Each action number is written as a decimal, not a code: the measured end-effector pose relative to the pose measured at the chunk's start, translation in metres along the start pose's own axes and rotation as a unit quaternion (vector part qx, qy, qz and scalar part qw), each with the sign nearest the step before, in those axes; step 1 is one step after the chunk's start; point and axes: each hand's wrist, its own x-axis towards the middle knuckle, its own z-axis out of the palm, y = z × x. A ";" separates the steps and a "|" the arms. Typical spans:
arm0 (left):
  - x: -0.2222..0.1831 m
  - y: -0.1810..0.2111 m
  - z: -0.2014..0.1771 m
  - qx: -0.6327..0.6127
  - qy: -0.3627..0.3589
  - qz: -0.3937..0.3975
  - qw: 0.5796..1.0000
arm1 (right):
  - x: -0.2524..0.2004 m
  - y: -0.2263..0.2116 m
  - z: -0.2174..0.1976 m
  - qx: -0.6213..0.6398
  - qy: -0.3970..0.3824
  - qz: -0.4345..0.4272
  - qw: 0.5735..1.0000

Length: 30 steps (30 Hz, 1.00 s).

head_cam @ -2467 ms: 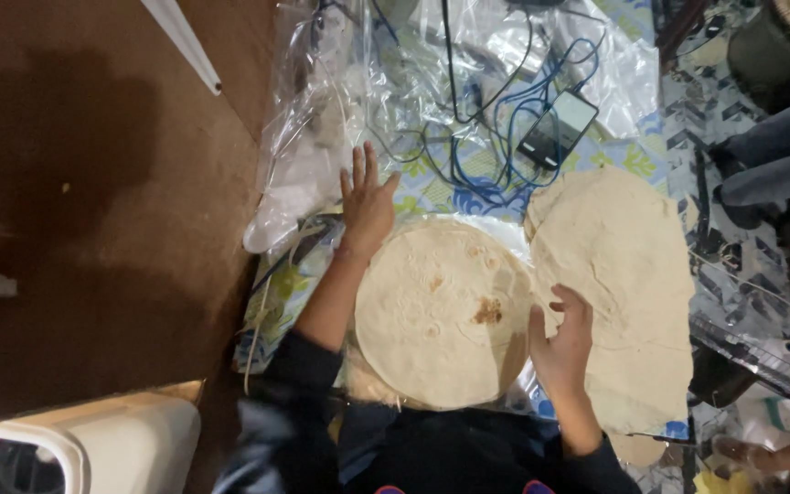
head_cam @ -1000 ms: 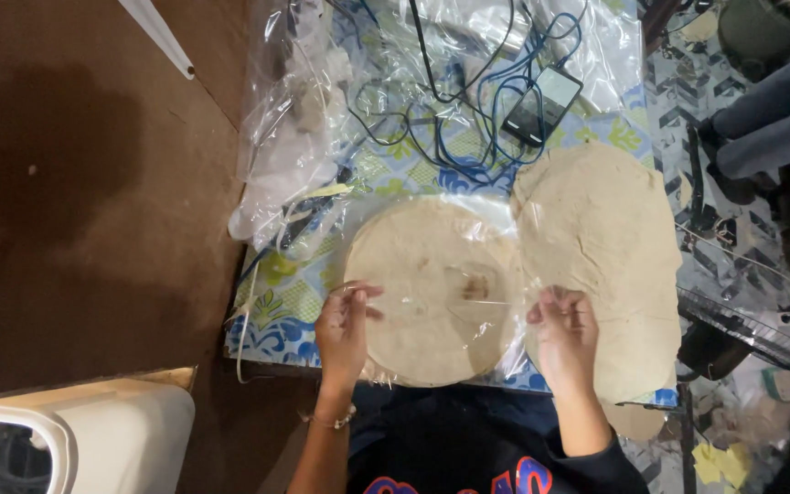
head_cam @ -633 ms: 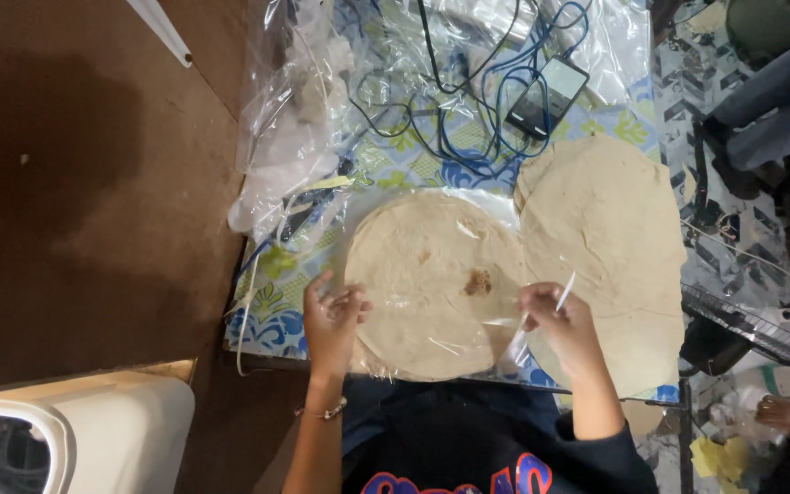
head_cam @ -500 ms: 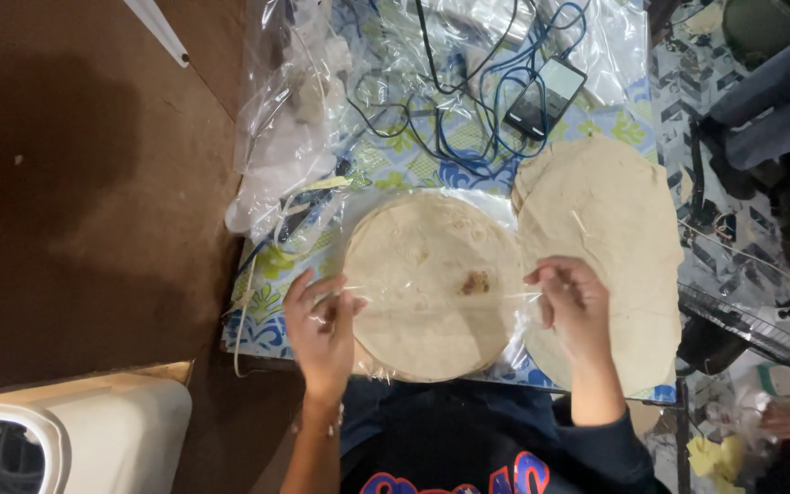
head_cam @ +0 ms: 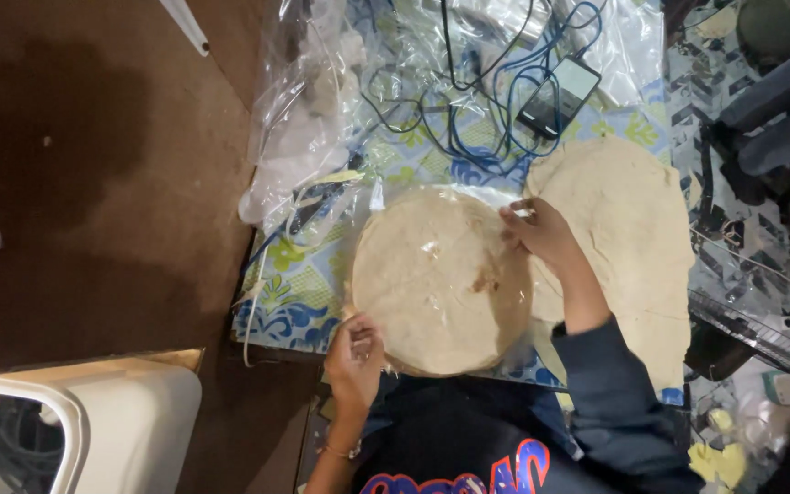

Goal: The person packages flatbread into plastic bags by hand, placing several pieces into each bag and then setting the bags aside on a table.

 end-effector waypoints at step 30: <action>0.024 0.050 -0.051 0.326 -0.168 0.208 0.907 | -0.112 0.052 -0.011 -0.234 0.219 0.046 0.946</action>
